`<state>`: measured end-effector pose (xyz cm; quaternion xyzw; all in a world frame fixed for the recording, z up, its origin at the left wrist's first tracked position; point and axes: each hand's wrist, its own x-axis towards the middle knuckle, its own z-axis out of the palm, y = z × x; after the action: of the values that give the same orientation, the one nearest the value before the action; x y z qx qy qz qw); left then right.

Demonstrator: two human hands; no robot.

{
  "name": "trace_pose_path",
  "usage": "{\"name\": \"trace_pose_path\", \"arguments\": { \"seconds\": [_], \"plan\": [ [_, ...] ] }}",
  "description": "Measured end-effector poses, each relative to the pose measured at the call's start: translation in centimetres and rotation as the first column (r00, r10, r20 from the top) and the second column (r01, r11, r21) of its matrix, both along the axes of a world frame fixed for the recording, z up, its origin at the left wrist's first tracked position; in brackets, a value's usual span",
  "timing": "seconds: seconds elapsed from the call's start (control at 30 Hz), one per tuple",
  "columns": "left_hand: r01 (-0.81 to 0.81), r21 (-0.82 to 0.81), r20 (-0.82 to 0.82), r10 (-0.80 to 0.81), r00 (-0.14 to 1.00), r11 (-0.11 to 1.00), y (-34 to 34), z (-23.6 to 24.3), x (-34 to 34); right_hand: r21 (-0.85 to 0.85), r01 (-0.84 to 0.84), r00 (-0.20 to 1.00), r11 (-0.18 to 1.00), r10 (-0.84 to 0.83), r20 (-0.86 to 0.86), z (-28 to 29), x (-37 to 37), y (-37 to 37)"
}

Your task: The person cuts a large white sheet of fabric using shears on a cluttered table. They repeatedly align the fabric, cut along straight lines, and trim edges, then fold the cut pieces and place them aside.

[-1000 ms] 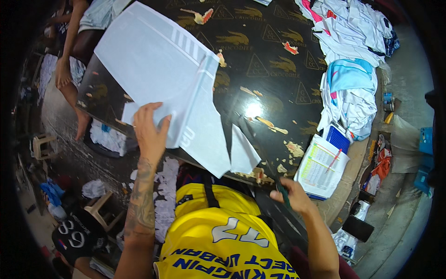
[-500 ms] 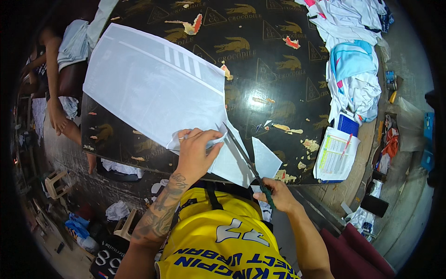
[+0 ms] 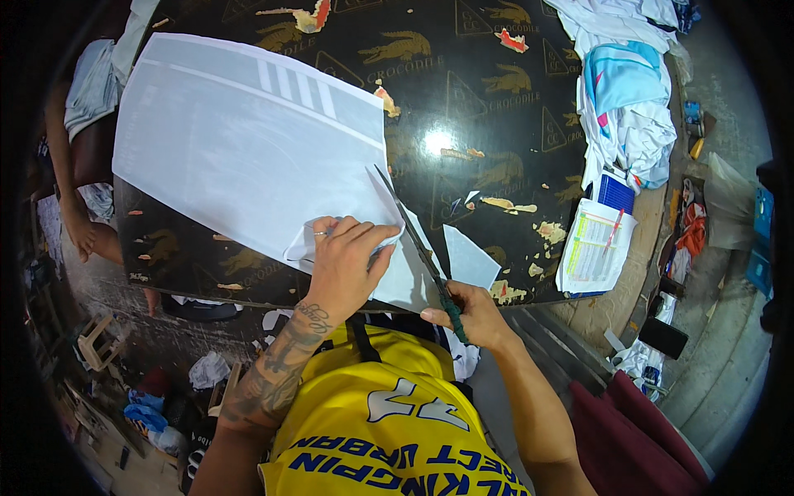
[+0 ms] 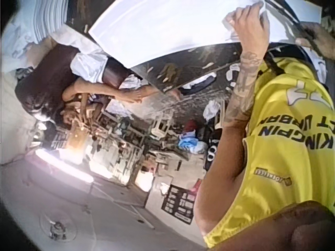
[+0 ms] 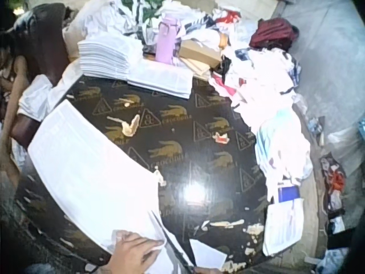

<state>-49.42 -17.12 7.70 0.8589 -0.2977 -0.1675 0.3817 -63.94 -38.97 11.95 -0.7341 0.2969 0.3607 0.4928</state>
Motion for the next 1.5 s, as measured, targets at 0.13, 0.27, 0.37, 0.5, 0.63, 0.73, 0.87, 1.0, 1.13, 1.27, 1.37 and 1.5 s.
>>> {"name": "trace_pose_path", "arguments": {
  "seconds": [0.13,0.27,0.37,0.5,0.63,0.73,0.87,1.0,1.13,1.27,1.37,1.5],
  "plan": [
    [0.011,-0.009,-0.014,-0.011,1.0,1.0,0.1,0.1,0.2,-0.016,-0.031,0.999,0.999,0.031,-0.015,-0.4,-0.1,0.4],
    [0.037,-0.035,-0.008,-0.037,0.999,0.999,0.9,0.3,0.9,0.037,0.049,0.999,0.998,-0.048,-0.023,-0.6,-0.4,0.9],
    [0.081,-0.071,-0.013,-0.082,0.997,0.994,1.5,0.1,1.9,0.032,0.081,0.997,0.996,-0.08,-0.014,-0.6,-0.6,1.8],
    [0.166,-0.076,-0.027,-0.168,0.985,0.983,2.1,-0.1,3.2,0.075,0.217,0.976,0.973,-0.218,0.005,-0.5,-0.2,3.6],
    [0.205,-0.098,-0.064,-0.212,0.975,0.974,2.5,-0.7,3.9,0.054,0.253,0.967,0.966,-0.251,-0.041,-0.5,0.5,5.0],
    [0.233,-0.098,-0.098,-0.242,0.965,0.968,2.8,-0.9,4.4,0.011,0.218,0.973,0.976,-0.216,-0.084,-0.4,1.2,5.7],
    [0.254,-0.128,-0.139,-0.271,0.952,0.959,3.0,-0.9,5.2,0.042,0.282,0.959,0.958,-0.282,-0.018,-0.6,2.6,6.5],
    [0.274,-0.133,-0.177,-0.295,0.939,0.953,3.2,-0.6,5.9,0.055,0.333,0.943,0.941,-0.333,-0.011,-0.6,3.7,7.1],
    [0.277,-0.148,-0.222,-0.305,0.926,0.949,3.4,-0.4,6.3,0.03,0.308,0.951,0.951,-0.307,-0.046,-0.7,4.5,7.5],
    [0.289,-0.144,-0.259,-0.318,0.912,0.946,3.6,-0.7,6.6,0.064,0.337,0.942,0.939,-0.337,-0.015,-1.1,5.4,7.9],
    [0.291,-0.144,-0.273,-0.32,0.907,0.946,3.6,-0.7,6.8,0.056,0.346,0.938,0.937,-0.346,-0.009,-1.2,6.1,8.0],
    [0.293,-0.164,-0.289,-0.33,0.899,0.942,3.4,-0.8,7.1,0.066,0.346,0.936,0.936,-0.349,0.05,-1.1,6.8,8.1]
  ]
}}
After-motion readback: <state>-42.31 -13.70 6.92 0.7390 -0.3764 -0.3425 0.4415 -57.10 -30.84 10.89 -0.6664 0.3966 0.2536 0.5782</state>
